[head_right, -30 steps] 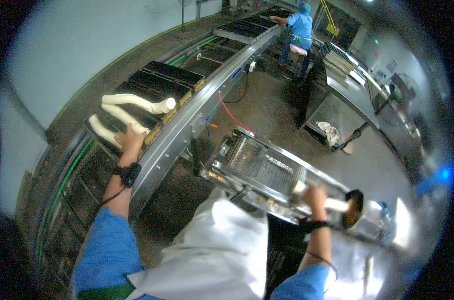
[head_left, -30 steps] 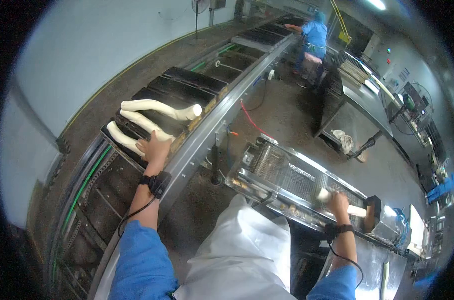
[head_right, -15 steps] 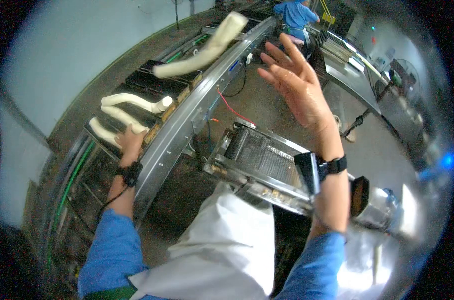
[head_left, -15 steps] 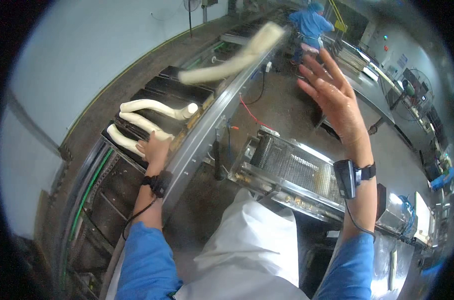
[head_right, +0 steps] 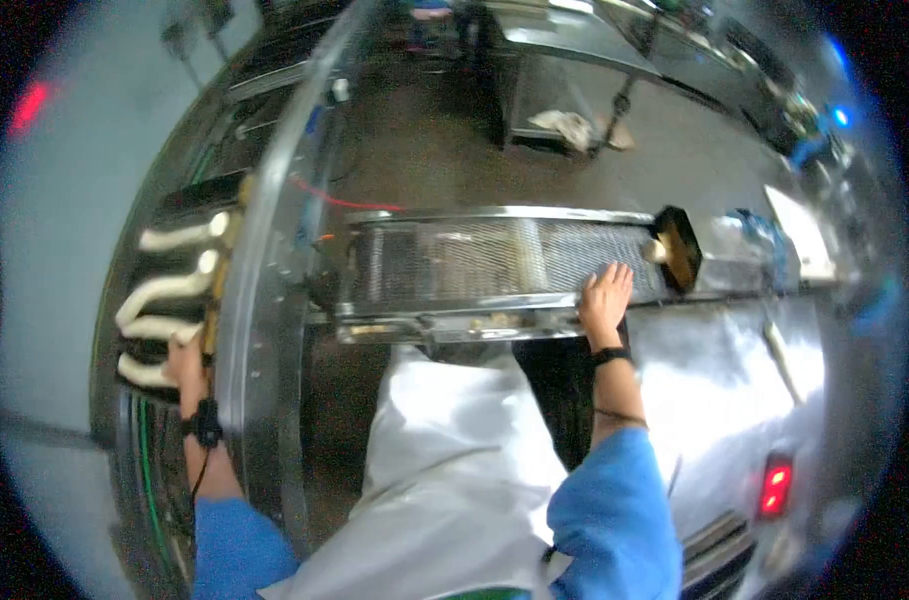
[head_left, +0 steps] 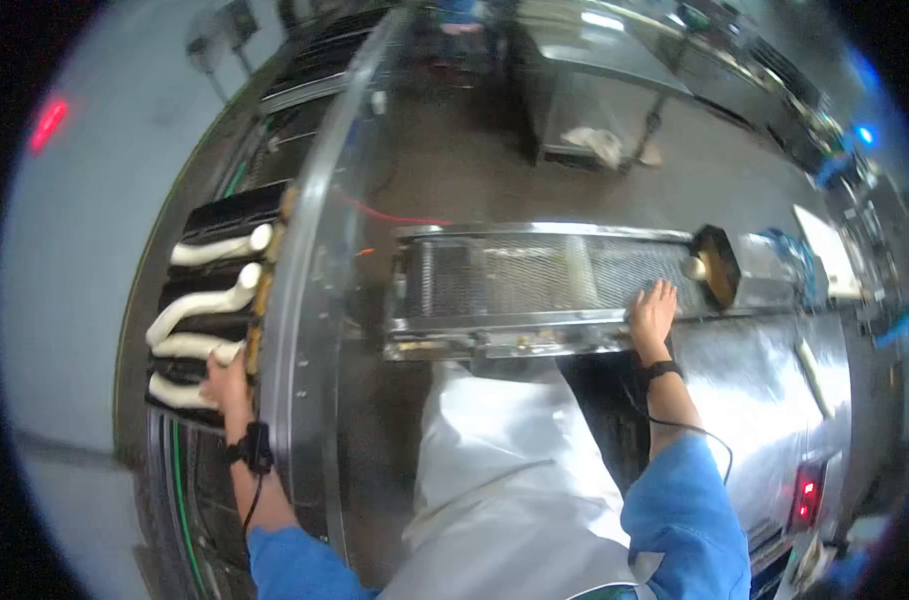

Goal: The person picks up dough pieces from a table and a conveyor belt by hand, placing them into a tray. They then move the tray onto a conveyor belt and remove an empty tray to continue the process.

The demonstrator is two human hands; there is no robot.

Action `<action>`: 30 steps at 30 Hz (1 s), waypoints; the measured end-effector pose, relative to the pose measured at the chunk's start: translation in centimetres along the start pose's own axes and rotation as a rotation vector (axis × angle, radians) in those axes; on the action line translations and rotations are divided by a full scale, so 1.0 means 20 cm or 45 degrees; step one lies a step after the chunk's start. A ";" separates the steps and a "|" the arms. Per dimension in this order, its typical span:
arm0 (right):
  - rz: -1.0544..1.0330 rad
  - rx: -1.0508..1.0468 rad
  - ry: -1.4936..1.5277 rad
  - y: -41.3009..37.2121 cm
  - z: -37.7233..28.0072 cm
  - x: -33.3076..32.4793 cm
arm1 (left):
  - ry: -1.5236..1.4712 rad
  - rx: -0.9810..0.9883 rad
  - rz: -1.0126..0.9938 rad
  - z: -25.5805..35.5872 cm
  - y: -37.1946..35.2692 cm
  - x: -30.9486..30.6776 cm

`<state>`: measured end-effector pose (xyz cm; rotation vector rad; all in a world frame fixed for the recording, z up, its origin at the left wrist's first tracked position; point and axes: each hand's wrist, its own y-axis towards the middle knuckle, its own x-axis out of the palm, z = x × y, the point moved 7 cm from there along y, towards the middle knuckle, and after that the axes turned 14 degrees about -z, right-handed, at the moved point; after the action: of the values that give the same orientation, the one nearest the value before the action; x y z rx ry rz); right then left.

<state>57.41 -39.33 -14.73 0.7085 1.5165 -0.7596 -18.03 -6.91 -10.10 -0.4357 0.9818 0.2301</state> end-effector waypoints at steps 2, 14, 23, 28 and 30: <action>0.056 0.165 0.053 0.06 0.17 0.02 | 0.024 0.027 0.029 0.04 0.00 0.01; 0.073 -0.187 -0.001 0.35 0.14 -0.17 | 0.255 0.003 0.088 0.19 -0.04 -0.01; -0.137 -0.279 -0.277 0.43 0.15 -0.24 | 0.329 0.044 0.116 0.11 0.12 0.00; -0.074 -0.240 -0.244 0.29 0.00 -0.29 | 0.313 0.045 0.168 -0.04 -0.04 -0.07; -0.370 -0.086 -0.158 0.20 0.01 -0.33 | 0.109 0.248 0.153 0.00 0.09 0.01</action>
<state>61.20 -37.23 -8.44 0.3866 1.5411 -0.9473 -18.65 -5.37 -10.71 -0.2102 1.1049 0.2233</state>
